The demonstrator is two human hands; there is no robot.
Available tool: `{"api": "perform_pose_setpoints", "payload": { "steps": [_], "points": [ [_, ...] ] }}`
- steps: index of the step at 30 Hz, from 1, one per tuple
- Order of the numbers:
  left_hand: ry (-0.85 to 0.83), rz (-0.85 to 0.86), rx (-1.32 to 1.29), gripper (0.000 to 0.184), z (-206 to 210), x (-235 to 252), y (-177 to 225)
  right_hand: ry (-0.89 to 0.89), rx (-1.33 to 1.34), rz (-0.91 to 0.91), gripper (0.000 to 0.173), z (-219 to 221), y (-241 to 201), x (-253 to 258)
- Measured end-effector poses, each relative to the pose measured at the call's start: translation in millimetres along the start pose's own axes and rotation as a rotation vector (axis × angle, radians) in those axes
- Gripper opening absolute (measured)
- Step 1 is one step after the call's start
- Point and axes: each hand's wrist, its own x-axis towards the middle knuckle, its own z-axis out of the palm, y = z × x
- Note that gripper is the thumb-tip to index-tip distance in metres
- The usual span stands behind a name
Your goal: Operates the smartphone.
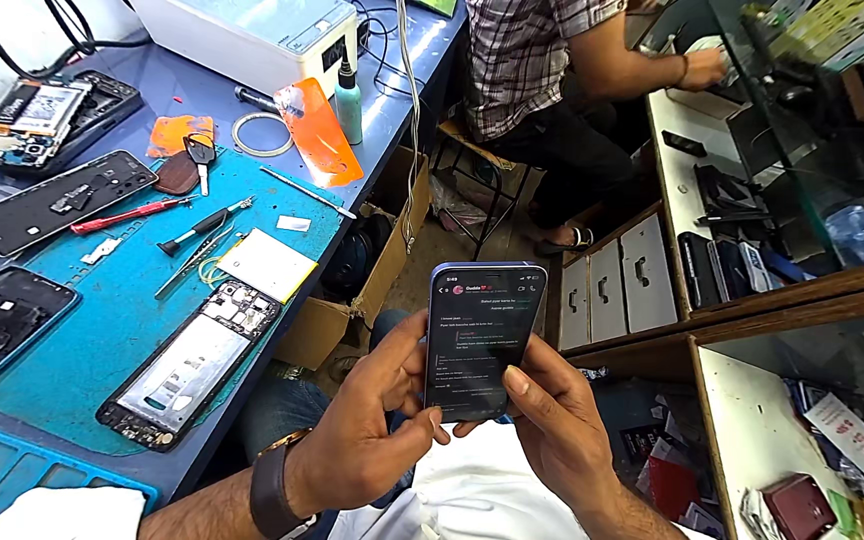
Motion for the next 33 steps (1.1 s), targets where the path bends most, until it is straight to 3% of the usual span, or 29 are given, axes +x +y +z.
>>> {"api": "perform_pose_setpoints", "payload": {
  "steps": [33],
  "points": [
    [0.01, 0.005, 0.002, 0.075, -1.0, 0.4, 1.0, 0.0, -0.025, -0.003, 0.032, 2.0, -2.7, 2.7]
  ]
}}
